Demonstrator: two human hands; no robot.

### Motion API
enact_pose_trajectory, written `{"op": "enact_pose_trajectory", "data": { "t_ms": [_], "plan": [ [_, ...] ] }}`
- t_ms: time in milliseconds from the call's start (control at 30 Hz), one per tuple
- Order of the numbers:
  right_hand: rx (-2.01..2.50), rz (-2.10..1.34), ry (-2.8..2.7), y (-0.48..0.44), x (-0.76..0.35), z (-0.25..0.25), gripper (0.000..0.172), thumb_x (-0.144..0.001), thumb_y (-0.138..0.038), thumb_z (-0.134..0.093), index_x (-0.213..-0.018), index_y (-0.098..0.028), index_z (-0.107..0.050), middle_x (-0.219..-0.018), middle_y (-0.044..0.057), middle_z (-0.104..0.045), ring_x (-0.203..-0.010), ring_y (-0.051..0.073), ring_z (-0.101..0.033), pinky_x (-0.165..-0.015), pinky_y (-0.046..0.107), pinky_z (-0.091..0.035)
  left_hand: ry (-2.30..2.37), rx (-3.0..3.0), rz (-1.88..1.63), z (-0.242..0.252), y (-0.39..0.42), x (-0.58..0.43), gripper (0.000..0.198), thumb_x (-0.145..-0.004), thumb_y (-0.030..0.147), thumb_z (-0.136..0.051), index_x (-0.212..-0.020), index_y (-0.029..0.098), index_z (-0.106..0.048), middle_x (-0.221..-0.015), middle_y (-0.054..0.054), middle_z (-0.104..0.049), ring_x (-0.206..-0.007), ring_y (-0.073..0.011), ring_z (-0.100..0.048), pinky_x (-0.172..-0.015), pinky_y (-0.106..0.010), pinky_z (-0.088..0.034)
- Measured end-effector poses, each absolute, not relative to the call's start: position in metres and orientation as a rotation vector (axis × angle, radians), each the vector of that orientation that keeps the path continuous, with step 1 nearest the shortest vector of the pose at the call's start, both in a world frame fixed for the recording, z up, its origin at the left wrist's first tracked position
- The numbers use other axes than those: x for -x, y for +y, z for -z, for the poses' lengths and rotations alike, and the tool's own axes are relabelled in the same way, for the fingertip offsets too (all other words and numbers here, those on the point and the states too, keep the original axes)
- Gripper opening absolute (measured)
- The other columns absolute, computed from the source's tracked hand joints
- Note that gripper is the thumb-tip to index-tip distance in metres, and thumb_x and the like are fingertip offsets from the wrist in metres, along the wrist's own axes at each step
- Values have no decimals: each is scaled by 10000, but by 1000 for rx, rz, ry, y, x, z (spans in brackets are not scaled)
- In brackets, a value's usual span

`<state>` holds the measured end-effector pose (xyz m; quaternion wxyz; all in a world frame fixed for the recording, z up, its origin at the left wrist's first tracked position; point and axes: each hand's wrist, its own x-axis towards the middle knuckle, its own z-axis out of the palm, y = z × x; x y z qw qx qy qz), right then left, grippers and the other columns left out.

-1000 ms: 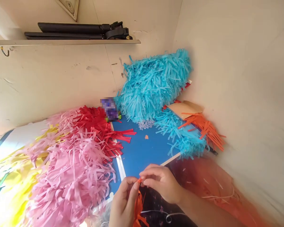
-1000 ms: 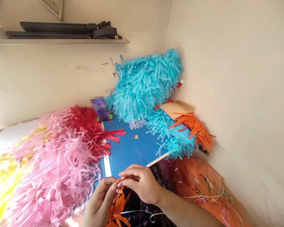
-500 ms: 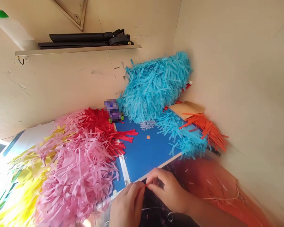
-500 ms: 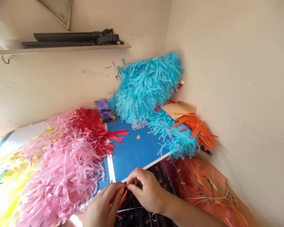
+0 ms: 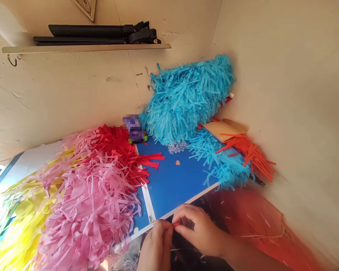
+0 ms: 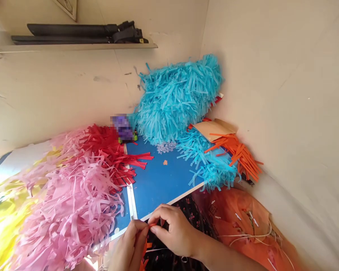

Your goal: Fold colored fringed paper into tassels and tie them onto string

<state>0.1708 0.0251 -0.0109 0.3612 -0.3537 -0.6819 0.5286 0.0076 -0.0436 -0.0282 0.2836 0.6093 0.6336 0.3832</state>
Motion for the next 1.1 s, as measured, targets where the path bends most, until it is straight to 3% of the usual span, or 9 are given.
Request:
{"op": "enact_pose_trajectory", "data": {
  "t_ms": [133,300,467,700,800,867,1000,1100],
  "plan": [
    [996,-1489,-1652,28,-173,15,69,-779,-111,-700,-774,-179,-706,-805,11,-679,-737,145,-621,-688,234,-471,1635,-1572,-1023,26,-43,-7,284,-1000,426,-417,-824,252,-558,-687,23,-596,-584,-151,-569,-557,-243,-466],
    [919,-1338,-1816,25,-178,13,105,-833,-138,-685,-744,-183,-719,-781,11,-680,-742,138,-604,-699,229,-442,1677,-1724,-1176,28,-40,-1,269,-888,526,-615,-995,282,-649,-959,-25,-703,-909,-207,-675,-836,-319,-547],
    [976,-1403,-1820,21,-184,6,106,-802,-109,-669,-717,-173,-666,-743,-9,-622,-703,122,-562,-659,216,-412,1551,-1734,-1028,26,-41,6,186,-900,429,-625,-816,272,-681,-782,13,-707,-678,-151,-679,-618,-214,-541],
    [1047,-1380,-1788,18,-189,0,105,-787,-109,-647,-702,-169,-655,-730,-8,-625,-698,127,-553,-664,229,-411,1568,-1501,-1158,23,-48,-3,269,-828,519,-684,-787,261,-747,-798,-36,-725,-740,-191,-674,-677,-247,-535],
    [977,-1497,-1641,17,-187,2,39,-784,-166,-694,-810,-178,-720,-802,8,-683,-697,132,-575,-653,230,-435,1599,-1192,-1205,21,-48,-9,310,-758,540,-747,-763,231,-742,-749,-38,-721,-694,-187,-670,-639,-239,-533],
    [931,-1549,-1581,15,-184,6,110,-765,-176,-730,-872,-189,-751,-842,14,-709,-709,137,-594,-648,227,-449,1539,-948,-1253,19,-48,-15,346,-707,545,-789,-764,208,-735,-692,-26,-711,-658,-178,-666,-632,-233,-537],
    [939,-1436,-1598,11,-178,15,95,-779,-134,-701,-786,-198,-772,-771,6,-687,-709,132,-596,-672,223,-453,1390,-707,-1324,15,-46,-25,365,-614,506,-867,-718,186,-727,-618,-5,-680,-595,-153,-634,-595,-218,-529],
    [945,-1369,-1616,10,-175,18,135,-774,-107,-659,-770,-193,-763,-754,6,-675,-690,127,-586,-648,217,-446,1401,-724,-1309,17,-46,-26,343,-640,500,-855,-732,192,-734,-636,-7,-686,-594,-150,-637,-587,-214,-534]
  ]
}}
